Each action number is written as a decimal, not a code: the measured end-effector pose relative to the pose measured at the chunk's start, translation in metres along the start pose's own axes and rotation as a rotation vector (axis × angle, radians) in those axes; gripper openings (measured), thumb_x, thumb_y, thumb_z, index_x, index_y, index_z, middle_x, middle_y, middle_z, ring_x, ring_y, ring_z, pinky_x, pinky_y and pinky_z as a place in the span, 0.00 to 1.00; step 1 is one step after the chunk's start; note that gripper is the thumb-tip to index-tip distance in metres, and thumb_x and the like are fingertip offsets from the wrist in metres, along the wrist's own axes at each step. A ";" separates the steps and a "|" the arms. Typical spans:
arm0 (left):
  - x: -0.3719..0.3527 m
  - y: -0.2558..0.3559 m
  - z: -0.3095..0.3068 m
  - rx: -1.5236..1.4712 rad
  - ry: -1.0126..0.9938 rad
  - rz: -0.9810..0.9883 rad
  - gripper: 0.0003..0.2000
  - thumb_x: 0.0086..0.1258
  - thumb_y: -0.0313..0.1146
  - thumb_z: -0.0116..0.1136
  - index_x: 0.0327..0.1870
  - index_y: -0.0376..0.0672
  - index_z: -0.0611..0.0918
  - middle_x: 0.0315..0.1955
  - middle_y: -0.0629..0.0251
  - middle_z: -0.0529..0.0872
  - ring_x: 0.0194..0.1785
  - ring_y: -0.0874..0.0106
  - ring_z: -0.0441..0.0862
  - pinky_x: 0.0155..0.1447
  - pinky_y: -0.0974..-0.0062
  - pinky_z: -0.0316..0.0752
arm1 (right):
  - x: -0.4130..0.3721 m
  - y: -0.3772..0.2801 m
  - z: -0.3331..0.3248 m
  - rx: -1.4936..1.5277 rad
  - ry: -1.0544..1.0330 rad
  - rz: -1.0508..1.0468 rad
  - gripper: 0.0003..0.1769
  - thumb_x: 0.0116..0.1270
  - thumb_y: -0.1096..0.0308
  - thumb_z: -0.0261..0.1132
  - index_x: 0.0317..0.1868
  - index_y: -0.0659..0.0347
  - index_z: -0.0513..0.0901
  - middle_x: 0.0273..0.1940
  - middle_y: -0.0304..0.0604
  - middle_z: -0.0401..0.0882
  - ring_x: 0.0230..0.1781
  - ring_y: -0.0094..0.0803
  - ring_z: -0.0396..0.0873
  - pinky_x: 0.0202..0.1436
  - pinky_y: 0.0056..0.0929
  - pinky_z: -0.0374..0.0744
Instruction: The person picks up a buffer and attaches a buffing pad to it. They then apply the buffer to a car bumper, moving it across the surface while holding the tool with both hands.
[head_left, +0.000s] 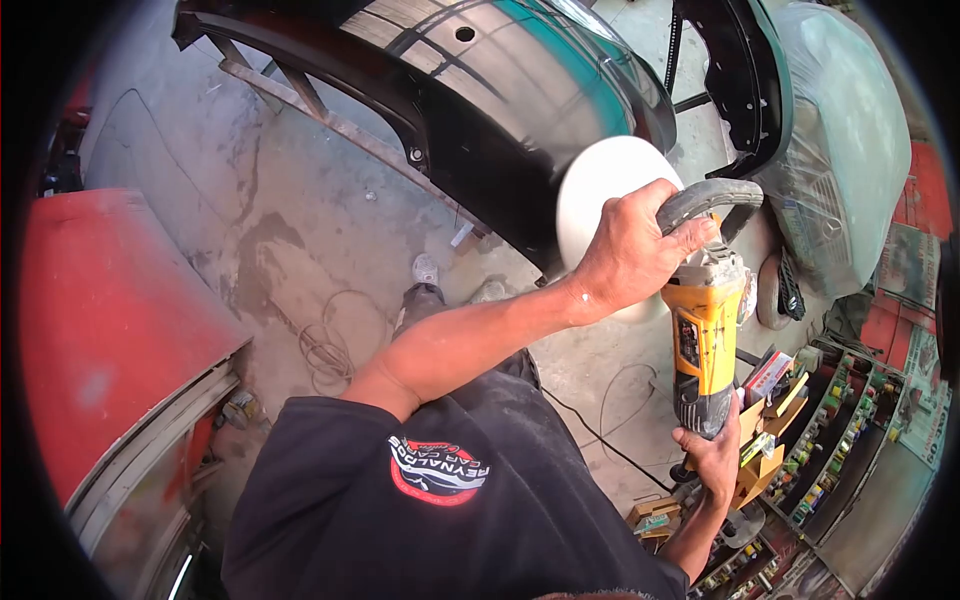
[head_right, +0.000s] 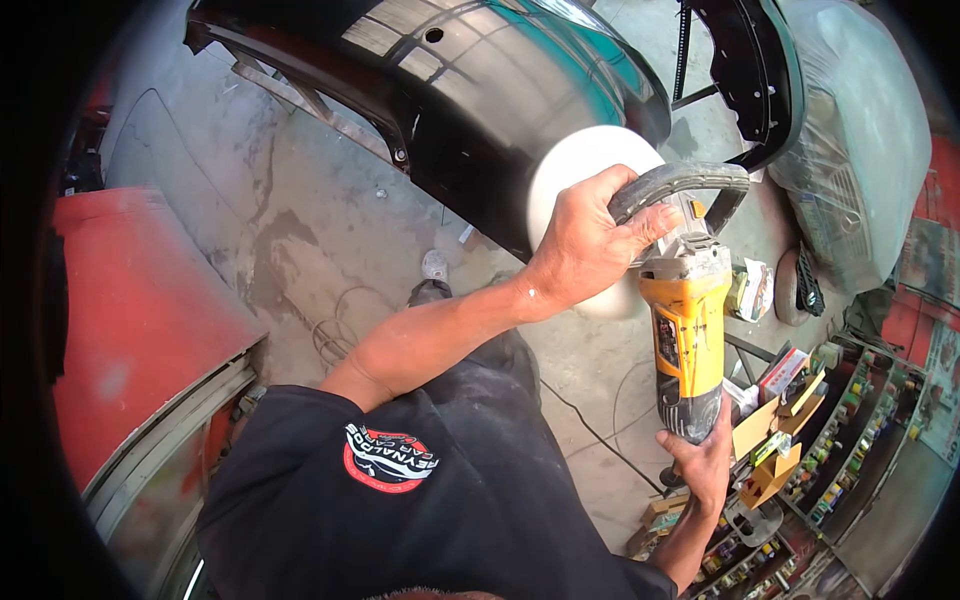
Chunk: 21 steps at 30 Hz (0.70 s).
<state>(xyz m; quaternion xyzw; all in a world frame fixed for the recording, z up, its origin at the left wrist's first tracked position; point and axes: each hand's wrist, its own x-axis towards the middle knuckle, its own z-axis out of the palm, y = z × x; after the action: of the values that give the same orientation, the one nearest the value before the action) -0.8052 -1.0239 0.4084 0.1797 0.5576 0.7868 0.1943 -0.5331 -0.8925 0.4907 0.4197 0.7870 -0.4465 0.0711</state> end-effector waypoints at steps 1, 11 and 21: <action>0.001 0.000 0.000 -0.014 0.007 0.008 0.16 0.74 0.39 0.72 0.44 0.31 0.83 0.32 0.64 0.87 0.38 0.81 0.78 0.43 0.76 0.78 | 0.000 -0.002 -0.001 -0.011 0.006 -0.009 0.56 0.44 0.72 0.84 0.74 0.67 0.65 0.57 0.44 0.80 0.56 0.35 0.78 0.64 0.34 0.76; 0.012 0.044 -0.062 -0.111 0.127 0.195 0.19 0.72 0.41 0.72 0.39 0.31 0.81 0.28 0.54 0.89 0.33 0.76 0.84 0.39 0.70 0.80 | -0.010 -0.078 0.016 -0.079 0.028 -0.083 0.62 0.44 0.75 0.85 0.78 0.68 0.59 0.59 0.47 0.79 0.58 0.37 0.79 0.66 0.35 0.76; -0.014 0.116 -0.144 -0.065 0.194 0.368 0.17 0.75 0.40 0.71 0.45 0.31 0.84 0.31 0.69 0.87 0.36 0.84 0.78 0.40 0.79 0.77 | -0.068 -0.160 0.061 -0.167 0.028 -0.198 0.54 0.46 0.72 0.82 0.73 0.67 0.65 0.55 0.45 0.80 0.52 0.34 0.80 0.62 0.33 0.77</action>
<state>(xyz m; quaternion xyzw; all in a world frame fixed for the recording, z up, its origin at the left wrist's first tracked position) -0.8769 -1.1829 0.4725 0.1956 0.5056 0.8403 -0.0016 -0.6212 -1.0194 0.5905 0.3387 0.8600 -0.3783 0.0501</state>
